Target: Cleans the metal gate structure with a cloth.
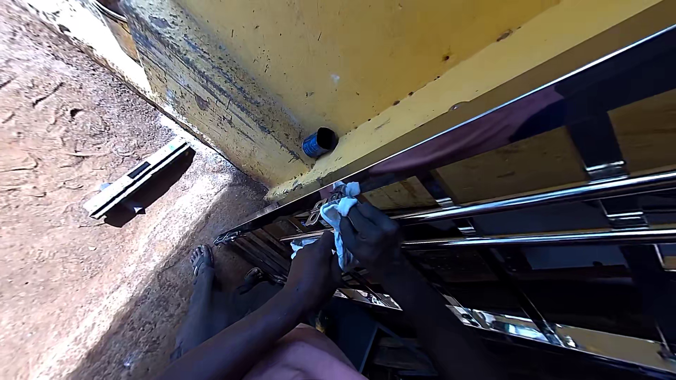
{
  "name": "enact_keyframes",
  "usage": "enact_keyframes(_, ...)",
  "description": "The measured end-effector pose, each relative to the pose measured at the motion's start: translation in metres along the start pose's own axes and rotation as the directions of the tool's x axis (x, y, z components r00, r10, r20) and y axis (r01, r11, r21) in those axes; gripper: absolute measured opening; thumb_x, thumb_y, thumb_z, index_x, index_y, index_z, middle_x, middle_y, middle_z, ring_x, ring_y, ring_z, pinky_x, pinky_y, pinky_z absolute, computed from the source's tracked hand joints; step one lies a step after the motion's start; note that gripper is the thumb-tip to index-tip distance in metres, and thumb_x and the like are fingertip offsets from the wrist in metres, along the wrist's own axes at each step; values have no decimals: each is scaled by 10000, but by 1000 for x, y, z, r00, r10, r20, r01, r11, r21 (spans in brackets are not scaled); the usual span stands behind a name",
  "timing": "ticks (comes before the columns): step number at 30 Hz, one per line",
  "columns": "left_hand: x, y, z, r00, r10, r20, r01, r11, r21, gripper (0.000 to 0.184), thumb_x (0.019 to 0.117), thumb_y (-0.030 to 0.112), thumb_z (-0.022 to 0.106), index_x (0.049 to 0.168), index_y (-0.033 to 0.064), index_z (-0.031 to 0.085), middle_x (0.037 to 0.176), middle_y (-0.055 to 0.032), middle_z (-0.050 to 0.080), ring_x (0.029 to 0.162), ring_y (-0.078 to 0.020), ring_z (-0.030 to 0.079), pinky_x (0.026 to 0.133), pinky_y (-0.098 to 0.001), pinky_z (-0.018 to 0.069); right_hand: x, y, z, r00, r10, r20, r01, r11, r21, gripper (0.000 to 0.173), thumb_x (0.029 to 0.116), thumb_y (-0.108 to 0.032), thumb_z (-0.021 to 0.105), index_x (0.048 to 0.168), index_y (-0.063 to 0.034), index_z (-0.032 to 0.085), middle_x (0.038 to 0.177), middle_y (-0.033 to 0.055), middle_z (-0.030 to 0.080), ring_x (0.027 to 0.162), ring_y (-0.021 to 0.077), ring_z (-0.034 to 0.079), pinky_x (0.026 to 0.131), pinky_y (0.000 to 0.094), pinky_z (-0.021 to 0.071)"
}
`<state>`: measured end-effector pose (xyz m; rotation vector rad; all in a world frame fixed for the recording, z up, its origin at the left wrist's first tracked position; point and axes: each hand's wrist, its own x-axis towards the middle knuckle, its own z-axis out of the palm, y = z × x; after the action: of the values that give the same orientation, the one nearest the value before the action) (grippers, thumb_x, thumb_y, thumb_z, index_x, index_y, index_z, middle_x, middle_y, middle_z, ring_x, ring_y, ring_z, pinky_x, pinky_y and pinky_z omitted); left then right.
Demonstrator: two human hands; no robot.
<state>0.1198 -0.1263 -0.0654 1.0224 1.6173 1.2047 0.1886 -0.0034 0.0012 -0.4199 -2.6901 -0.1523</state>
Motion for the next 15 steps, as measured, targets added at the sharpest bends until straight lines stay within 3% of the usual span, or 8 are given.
enact_keyframes(3,0,0,-3,1000,-5,27,7,999,-40,316,1024,294,462,1124,55,643,778,-69,645,712,-221,653,704,-438,548,-14,9,-14,994,75,79,-73,997,-27,198,894,-179,614,812,-52,742,714,68,636,562,176,611,460,323,498)
enact_keyframes(5,0,-3,-3,1000,21,-20,-22,996,-86,343,1040,359,489,1078,62,656,726,-37,623,652,-172,621,665,-388,540,-16,17,-26,977,131,170,-132,991,-6,218,885,-213,603,751,-81,715,691,40,637,526,147,587,441,324,484)
enact_keyframes(8,2,-9,-22,990,21,-139,-42,988,-148,309,1012,363,583,976,67,665,644,3,579,563,-116,559,578,-334,503,-13,19,-41,936,248,251,-304,928,215,204,857,-240,645,693,-126,690,666,-51,607,520,21,507,467,216,443)
enact_keyframes(10,5,-11,-39,994,-31,-103,9,980,-198,278,1004,360,613,941,90,639,626,33,543,544,-83,528,559,-293,477,-14,16,-49,895,357,267,-445,753,485,116,872,-193,670,813,-116,733,728,-66,646,601,-4,581,543,174,516)
enact_keyframes(13,3,-11,-42,996,-25,-91,7,981,-193,289,1009,358,602,952,77,634,656,26,551,571,-76,529,578,-276,472,-13,0,-58,835,483,262,-483,417,770,146,948,-138,600,1038,-102,709,884,-12,718,795,81,695,723,265,606)
enact_keyframes(14,4,-12,-42,995,-17,-95,-2,982,-191,292,1008,362,599,956,77,634,672,24,559,585,-71,535,588,-270,475,-10,-9,-59,828,522,206,-452,402,796,152,969,-143,594,1079,-117,695,921,-26,722,837,73,701,759,266,611)
enact_keyframes(15,4,-12,-42,995,-16,-95,-3,981,-192,300,1009,368,594,962,74,634,686,20,568,600,-71,547,599,-268,483,-6,-17,-56,832,546,100,-409,482,775,143,977,-141,605,1096,-125,683,953,-51,725,868,50,702,776,248,613)
